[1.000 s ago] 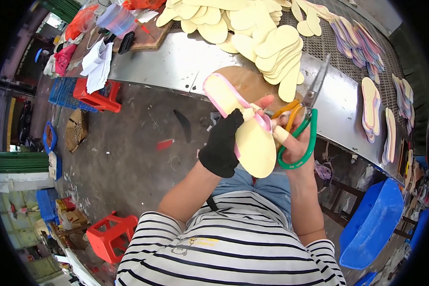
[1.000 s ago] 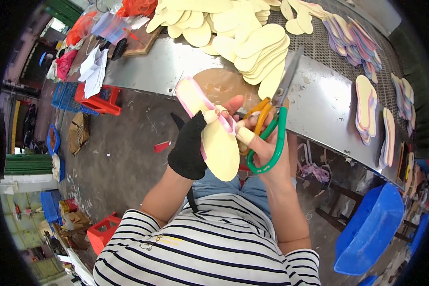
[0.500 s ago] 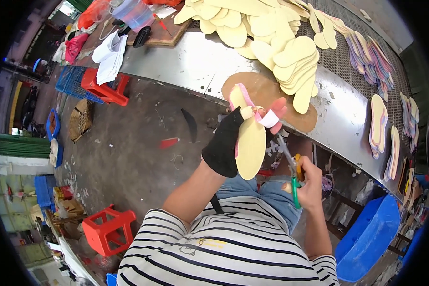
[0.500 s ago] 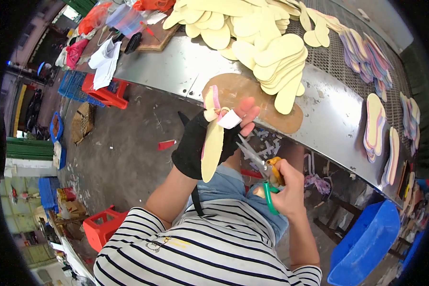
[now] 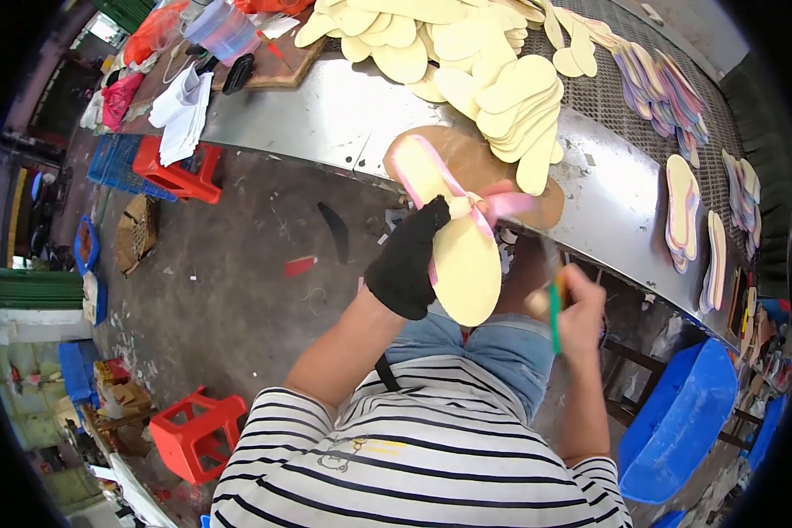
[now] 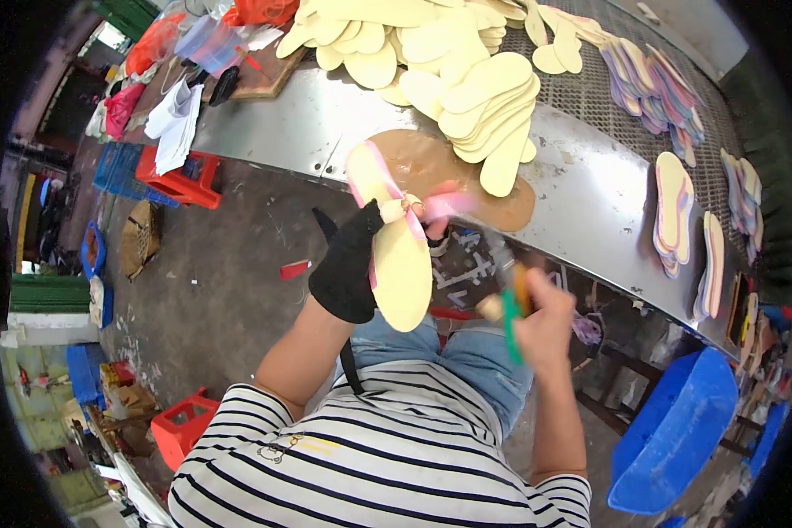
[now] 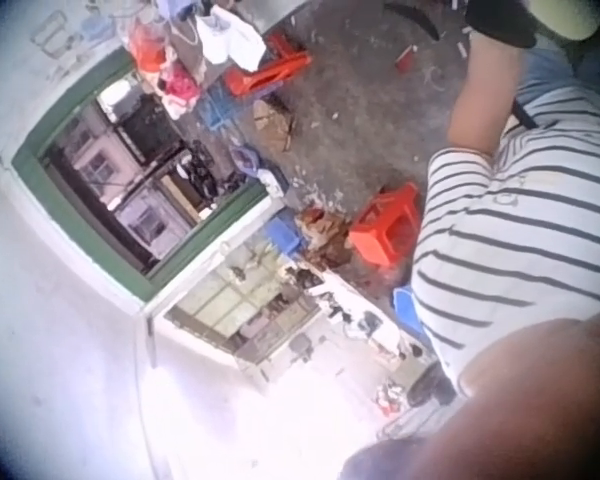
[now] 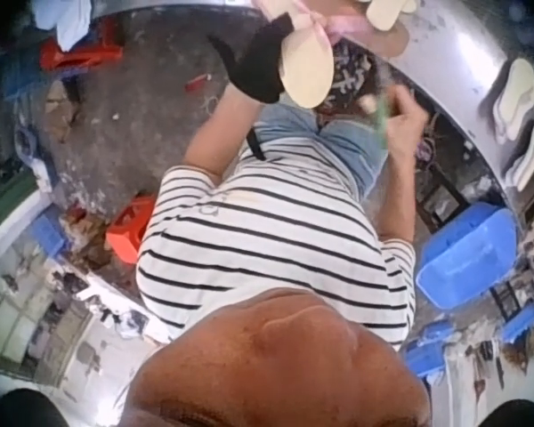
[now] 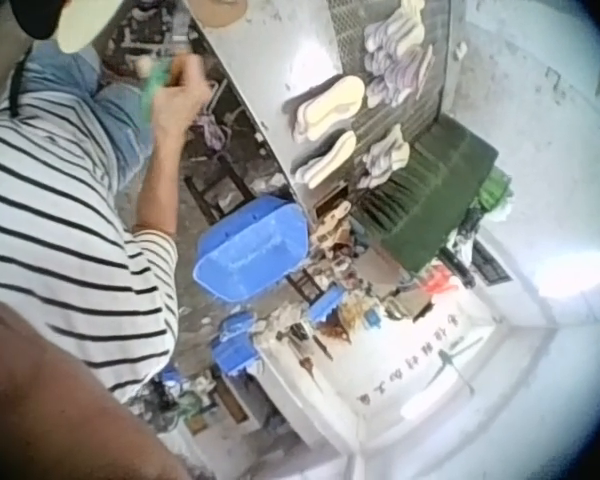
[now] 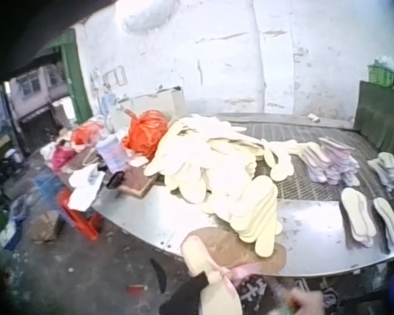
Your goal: Applying decorative or structural colored trim to shoe insoles or outsoles and cutting to length.
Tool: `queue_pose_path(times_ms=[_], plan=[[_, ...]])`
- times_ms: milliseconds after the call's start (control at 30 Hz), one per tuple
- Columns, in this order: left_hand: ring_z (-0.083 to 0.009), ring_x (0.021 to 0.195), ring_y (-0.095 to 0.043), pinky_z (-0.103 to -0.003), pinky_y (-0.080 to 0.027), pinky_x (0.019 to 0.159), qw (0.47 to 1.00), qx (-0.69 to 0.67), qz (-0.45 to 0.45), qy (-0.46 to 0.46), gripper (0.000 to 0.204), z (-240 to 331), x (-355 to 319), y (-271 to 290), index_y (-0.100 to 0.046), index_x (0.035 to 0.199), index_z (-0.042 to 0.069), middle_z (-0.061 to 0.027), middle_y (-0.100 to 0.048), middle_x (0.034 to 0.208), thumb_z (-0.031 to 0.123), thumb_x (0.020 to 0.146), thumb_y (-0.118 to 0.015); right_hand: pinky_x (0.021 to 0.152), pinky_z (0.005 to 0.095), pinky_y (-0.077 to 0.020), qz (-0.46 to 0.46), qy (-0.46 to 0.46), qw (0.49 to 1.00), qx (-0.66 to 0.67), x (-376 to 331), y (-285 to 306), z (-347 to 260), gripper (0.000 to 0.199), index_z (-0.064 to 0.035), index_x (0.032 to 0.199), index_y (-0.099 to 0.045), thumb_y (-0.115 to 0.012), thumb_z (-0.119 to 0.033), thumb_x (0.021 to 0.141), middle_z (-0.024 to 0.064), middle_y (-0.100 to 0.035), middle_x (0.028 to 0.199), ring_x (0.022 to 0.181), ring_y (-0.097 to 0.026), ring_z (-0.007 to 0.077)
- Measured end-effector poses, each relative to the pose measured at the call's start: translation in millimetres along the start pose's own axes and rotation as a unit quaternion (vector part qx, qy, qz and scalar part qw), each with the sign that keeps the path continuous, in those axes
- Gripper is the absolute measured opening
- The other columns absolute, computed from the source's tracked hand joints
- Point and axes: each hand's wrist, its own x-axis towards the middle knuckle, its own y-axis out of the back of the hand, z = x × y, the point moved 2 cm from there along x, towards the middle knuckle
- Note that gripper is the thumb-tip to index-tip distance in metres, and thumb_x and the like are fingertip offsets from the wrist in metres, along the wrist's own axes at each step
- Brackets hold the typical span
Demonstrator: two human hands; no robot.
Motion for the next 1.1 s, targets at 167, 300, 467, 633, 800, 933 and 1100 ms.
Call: queue_pose_path(times_ms=[167, 300, 467, 633, 800, 933, 1100], plan=[[-0.0204, 0.088, -0.059, -0.031, -0.051, 0.079, 0.996, 0.061, 0.063, 0.001, 0.024, -2, 2, 6, -0.056, 0.102, 0.000, -0.0165, -0.057, 0.114, 0.013, 0.083, -0.061, 0.064, 0.0393, -0.0449, 0.075, -0.046, 0.950, -0.300, 58, 80, 29, 0.039, 0.0042, 0.088, -0.060, -0.072, -0.029, 0.071, 0.0169, -0.061, 0.076, 0.067, -0.057, 0.0319], [-0.0146, 0.086, -0.061, -0.030, -0.051, 0.076, 0.974, 0.197, 0.085, -0.079, 0.026, -4, 4, -2, -0.057, 0.107, 0.001, -0.0076, -0.063, 0.099, 0.013, 0.084, -0.061, 0.078, 0.0367, -0.0452, 0.168, 0.123, 0.934, -0.291, 68, 63, -15, 0.025, 0.0011, 0.098, -0.060, -0.064, -0.011, 0.076, 0.0176, -0.058, 0.098, 0.091, -0.057, 0.0324], [-0.0134, 0.083, -0.062, -0.029, -0.050, 0.073, 0.943, 0.299, 0.079, -0.122, 0.020, -7, 11, -9, -0.061, 0.099, 0.001, -0.0064, -0.065, 0.092, 0.012, 0.083, -0.063, 0.058, 0.0207, -0.0369, -0.146, 0.018, 0.961, 0.233, 53, 1, -69, 0.017, 0.0003, 0.079, -0.056, -0.055, -0.013, 0.090, -0.0031, -0.050, 0.069, 0.065, -0.046, 0.0063], [-0.0118, 0.079, -0.061, -0.026, -0.049, 0.069, 0.905, 0.382, 0.106, -0.155, 0.023, -9, 12, -4, -0.061, 0.102, 0.000, -0.0051, -0.064, 0.092, 0.012, 0.083, -0.063, 0.051, 0.0272, -0.0337, -0.068, 0.142, 0.978, 0.135, 50, -19, -67, 0.018, 0.0006, 0.076, -0.048, -0.061, -0.009, 0.084, 0.0049, -0.040, 0.062, 0.055, -0.037, 0.0114], [-0.0148, 0.083, -0.061, -0.029, -0.050, 0.075, 0.873, 0.425, 0.127, -0.203, 0.027, -17, 20, 12, -0.055, 0.110, 0.001, -0.0070, -0.063, 0.098, 0.015, 0.087, -0.059, 0.057, 0.0168, -0.0366, -0.079, 0.016, 0.940, 0.332, 46, -14, -60, 0.014, -0.0017, 0.077, -0.053, -0.064, -0.008, 0.083, -0.0037, -0.053, 0.073, 0.067, -0.047, 0.0011], [-0.0141, 0.079, -0.060, -0.029, -0.048, 0.071, 0.891, 0.374, 0.145, -0.211, 0.025, -7, 9, 4, -0.057, 0.105, 0.001, -0.0064, -0.062, 0.089, 0.019, 0.089, -0.055, 0.058, 0.0181, -0.0383, -0.147, 0.018, 0.949, 0.278, 37, -11, -47, 0.015, -0.0011, 0.079, -0.055, -0.062, -0.012, 0.085, -0.0031, -0.054, 0.072, 0.067, -0.047, 0.0025], [-0.0196, 0.070, -0.060, -0.033, -0.046, 0.064, 0.813, 0.569, -0.006, -0.123, 0.025, -16, 2, -17, -0.060, 0.096, -0.001, -0.0109, -0.062, 0.077, 0.022, 0.089, -0.054, 0.061, 0.0220, -0.0385, -0.113, 0.029, 0.952, 0.283, 76, 17, -75, 0.021, -0.0002, 0.078, -0.056, -0.056, -0.018, 0.090, -0.0028, -0.054, 0.069, 0.067, -0.047, 0.0058]])
